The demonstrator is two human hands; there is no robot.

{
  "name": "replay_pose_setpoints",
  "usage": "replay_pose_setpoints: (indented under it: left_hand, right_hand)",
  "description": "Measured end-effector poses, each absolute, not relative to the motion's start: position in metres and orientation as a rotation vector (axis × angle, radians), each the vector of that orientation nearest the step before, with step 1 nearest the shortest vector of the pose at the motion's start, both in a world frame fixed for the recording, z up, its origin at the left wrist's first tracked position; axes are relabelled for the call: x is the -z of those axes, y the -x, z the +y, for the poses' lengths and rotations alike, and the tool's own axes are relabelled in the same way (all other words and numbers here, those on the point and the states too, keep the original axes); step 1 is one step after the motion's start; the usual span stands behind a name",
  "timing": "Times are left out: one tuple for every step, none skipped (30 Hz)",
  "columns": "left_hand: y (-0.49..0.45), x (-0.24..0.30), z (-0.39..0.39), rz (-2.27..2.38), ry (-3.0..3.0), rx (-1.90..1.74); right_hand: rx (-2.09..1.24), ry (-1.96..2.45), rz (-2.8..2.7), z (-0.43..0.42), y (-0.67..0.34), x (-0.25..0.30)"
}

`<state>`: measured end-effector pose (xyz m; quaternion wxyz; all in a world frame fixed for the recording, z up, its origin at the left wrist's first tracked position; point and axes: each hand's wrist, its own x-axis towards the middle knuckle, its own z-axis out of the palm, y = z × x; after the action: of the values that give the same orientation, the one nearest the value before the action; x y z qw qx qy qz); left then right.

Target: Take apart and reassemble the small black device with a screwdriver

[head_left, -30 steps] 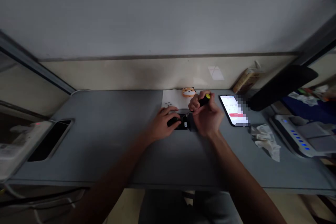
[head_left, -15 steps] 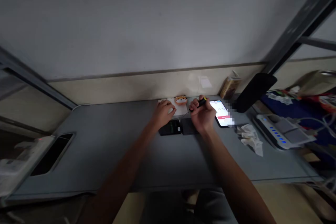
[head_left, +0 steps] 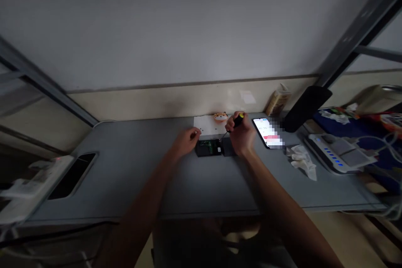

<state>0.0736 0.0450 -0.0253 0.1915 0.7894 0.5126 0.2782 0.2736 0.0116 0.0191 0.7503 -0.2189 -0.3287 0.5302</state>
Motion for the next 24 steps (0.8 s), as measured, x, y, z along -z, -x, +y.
replay_pose_setpoints:
  left_hand:
    - [-0.07, 0.026, 0.043, 1.409, -2.179, -0.768]
    - [-0.068, 0.027, 0.042, 1.375, -2.161, -0.749]
    - [-0.068, 0.026, 0.04, 1.345, -2.162, -0.728]
    - [-0.069, 0.026, 0.039, 1.324, -2.175, -0.706]
    - [-0.071, 0.026, 0.038, 1.311, -2.191, -0.684]
    - [-0.073, 0.026, 0.037, 1.312, -2.209, -0.671]
    - [-0.075, 0.026, 0.036, 1.327, -2.221, -0.658]
    - [-0.077, 0.027, 0.035, 1.354, -2.227, -0.646]
    - [-0.079, 0.028, 0.035, 1.383, -2.227, -0.635]
    - [-0.08, 0.03, 0.036, 1.409, -2.222, -0.625]
    - [-0.08, 0.032, 0.036, 1.428, -2.215, -0.619]
    - [-0.081, 0.033, 0.037, 1.437, -2.21, -0.617]
    - [-0.081, 0.035, 0.038, 1.431, -2.211, -0.616]
    - [-0.081, 0.036, 0.039, 1.416, -2.216, -0.616]
    - [-0.08, 0.037, 0.04, 1.399, -2.221, -0.615]
    - [-0.08, 0.038, 0.04, 1.39, -2.225, -0.617]
    - [-0.079, 0.038, 0.041, 1.384, -2.226, -0.617]
    - [-0.079, 0.038, 0.041, 1.385, -2.225, -0.617]
    - [-0.078, 0.038, 0.04, 1.389, -2.221, -0.614]
    - [-0.078, 0.037, 0.04, 1.395, -2.216, -0.609]
    - [-0.078, 0.037, 0.04, 1.397, -2.214, -0.6]
    - [-0.078, 0.036, 0.039, 1.4, -2.213, -0.594]
    - [-0.078, 0.036, 0.039, 1.404, -2.214, -0.591]
    - [-0.078, 0.036, 0.039, 1.409, -2.216, -0.594]
  right_hand:
    - [-1.16, 0.476, -0.767, 0.014, -0.266, -0.019]
    - [-1.169, 0.471, -0.816, 0.016, -0.257, -0.018]
    - [-1.185, 0.467, -0.861, 0.02, -0.249, -0.018]
    - [-1.202, 0.464, -0.894, 0.024, -0.241, -0.017]
    - [-1.216, 0.468, -0.916, 0.029, -0.234, -0.016]
    - [-1.224, 0.478, -0.927, 0.033, -0.228, -0.015]
    - [-1.228, 0.49, -0.932, 0.036, -0.223, -0.014]
    - [-1.228, 0.502, -0.934, 0.038, -0.219, -0.013]
    - [-1.225, 0.509, -0.934, 0.04, -0.217, -0.012]
    - [-1.222, 0.513, -0.933, 0.04, -0.215, -0.01]
    - [-1.221, 0.513, -0.933, 0.04, -0.215, -0.009]
    - [-1.22, 0.514, -0.934, 0.039, -0.215, -0.008]
    - [-1.222, 0.519, -0.937, 0.038, -0.216, -0.007]
    - [-1.223, 0.527, -0.942, 0.037, -0.217, -0.006]
    - [-1.222, 0.533, -0.947, 0.036, -0.218, -0.005]
    - [-1.22, 0.536, -0.951, 0.035, -0.219, -0.005]
    - [-1.218, 0.537, -0.952, 0.035, -0.22, -0.005]
    - [-1.216, 0.536, -0.95, 0.034, -0.22, -0.006]
    - [-1.215, 0.534, -0.945, 0.034, -0.219, -0.007]
    - [-1.214, 0.531, -0.938, 0.033, -0.219, -0.008]
    - [-1.213, 0.53, -0.93, 0.033, -0.218, -0.009]
    - [-1.212, 0.53, -0.923, 0.032, -0.217, -0.011]
    - [-1.214, 0.532, -0.916, 0.031, -0.217, -0.012]
    - [-1.217, 0.537, -0.912, 0.031, -0.217, -0.013]
